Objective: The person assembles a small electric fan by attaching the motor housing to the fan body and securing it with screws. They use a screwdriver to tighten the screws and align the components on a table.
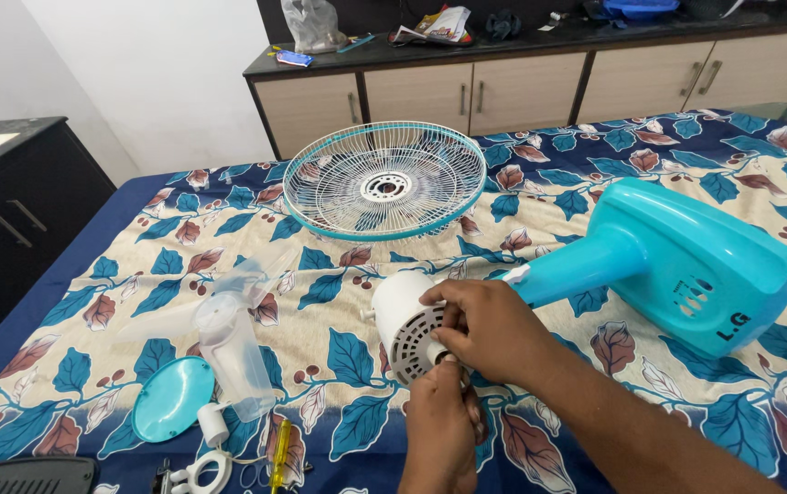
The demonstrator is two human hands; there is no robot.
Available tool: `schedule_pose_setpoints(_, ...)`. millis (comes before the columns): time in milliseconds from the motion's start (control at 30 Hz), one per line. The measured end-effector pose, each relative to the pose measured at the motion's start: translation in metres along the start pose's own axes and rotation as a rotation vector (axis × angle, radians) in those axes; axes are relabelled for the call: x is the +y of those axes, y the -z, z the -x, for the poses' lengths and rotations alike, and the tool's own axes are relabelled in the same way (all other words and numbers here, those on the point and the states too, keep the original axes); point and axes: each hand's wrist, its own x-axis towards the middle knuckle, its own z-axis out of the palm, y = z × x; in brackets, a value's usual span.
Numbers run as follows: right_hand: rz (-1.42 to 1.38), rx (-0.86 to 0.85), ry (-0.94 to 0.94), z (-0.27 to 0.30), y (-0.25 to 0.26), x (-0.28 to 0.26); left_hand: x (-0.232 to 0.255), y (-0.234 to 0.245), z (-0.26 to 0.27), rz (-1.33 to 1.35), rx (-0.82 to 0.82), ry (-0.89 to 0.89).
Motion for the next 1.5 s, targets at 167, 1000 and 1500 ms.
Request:
schedule_pose_setpoints(167,-0.044,0.026,0.008,0.002,-0.002,0.003,-0.011,0.009,-0.007,-0.004,-0.057,-0.037)
schedule_pose_setpoints(1000,-0.204,-0.055,-0.084,0.011,-0.003,0.012,-0.015,0.015,-0.004,-0.033,-0.027,-0.006)
schedule_pose_setpoints(1500,0.186,-0.129,0.705,0.074,-0.069,-0.065,-0.013,0.025,0.006,0.265,-0.001,0.028)
